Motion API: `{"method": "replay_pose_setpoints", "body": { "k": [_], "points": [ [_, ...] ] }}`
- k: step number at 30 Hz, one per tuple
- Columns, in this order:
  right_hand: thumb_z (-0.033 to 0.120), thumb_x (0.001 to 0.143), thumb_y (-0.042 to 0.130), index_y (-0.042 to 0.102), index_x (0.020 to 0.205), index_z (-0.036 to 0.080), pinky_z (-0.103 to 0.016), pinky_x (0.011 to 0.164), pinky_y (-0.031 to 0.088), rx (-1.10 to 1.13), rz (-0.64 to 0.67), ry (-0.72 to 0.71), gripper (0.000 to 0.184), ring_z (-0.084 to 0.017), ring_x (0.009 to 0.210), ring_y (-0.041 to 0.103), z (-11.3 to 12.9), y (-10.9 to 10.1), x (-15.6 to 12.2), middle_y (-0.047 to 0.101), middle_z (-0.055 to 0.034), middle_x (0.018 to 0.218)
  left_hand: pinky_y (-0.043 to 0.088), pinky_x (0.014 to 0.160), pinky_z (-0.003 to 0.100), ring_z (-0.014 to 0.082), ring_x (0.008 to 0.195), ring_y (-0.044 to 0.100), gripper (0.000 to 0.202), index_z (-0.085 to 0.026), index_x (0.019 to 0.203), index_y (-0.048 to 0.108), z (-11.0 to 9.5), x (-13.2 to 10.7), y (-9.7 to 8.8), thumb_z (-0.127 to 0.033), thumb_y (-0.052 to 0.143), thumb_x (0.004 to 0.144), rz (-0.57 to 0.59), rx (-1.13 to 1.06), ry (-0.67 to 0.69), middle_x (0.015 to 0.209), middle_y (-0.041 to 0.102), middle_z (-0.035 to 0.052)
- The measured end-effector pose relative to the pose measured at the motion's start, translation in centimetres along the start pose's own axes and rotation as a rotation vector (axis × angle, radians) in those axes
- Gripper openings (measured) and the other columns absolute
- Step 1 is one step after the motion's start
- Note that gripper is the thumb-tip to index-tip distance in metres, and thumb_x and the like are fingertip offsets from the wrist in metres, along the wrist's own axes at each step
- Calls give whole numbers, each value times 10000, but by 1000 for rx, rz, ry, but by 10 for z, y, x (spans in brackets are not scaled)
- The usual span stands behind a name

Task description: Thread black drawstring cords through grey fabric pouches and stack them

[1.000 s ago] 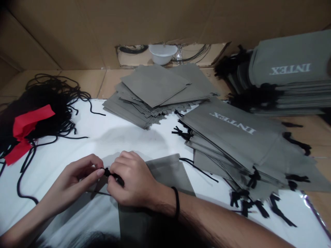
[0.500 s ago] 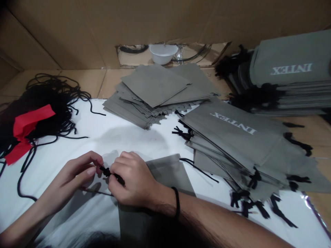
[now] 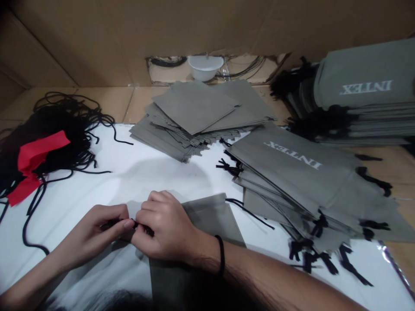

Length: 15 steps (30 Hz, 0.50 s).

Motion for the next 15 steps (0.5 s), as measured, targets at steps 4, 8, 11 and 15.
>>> {"method": "replay_pose_setpoints", "body": {
  "k": [4, 8, 11, 15],
  "points": [
    [129, 695, 465, 407, 528, 192, -287, 591, 287, 9, -21, 8, 188, -130, 602, 352, -1, -1, 1, 407, 25, 503, 260, 476, 207, 84, 526, 324, 429, -162, 574, 418, 3, 0, -4, -447, 485, 888, -57, -160, -68, 532, 379, -42],
    [110, 668, 469, 346, 518, 198, -284, 576, 275, 23, -43, 13, 213, -128, 596, 343, 0, -3, 2, 388, 29, 501, 265, 465, 207, 84, 510, 329, 433, -159, 576, 447, 6, -1, -8, -481, 526, 855, -99, -282, -154, 524, 374, -41],
    [101, 649, 464, 318, 527, 199, -282, 566, 262, 39, -68, 1, 214, -125, 589, 331, 1, -4, 2, 370, 34, 502, 275, 462, 208, 88, 505, 351, 432, -157, 577, 467, 7, -1, -10, -487, 533, 849, -98, -303, -183, 521, 401, -33],
    [105, 663, 453, 306, 547, 202, -280, 562, 260, 52, -78, 15, 211, -119, 579, 322, 0, -4, 1, 347, 37, 516, 275, 467, 206, 90, 509, 344, 425, -157, 566, 471, 3, 1, -12, -459, 517, 862, -107, -183, -123, 515, 406, -32]
  ]
}}
Point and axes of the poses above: each hand's wrist, its own x-axis towards the middle knuckle, its own y-axis out of the palm, z = x × y, the point moved 4 cm from there along x, towards the middle knuckle
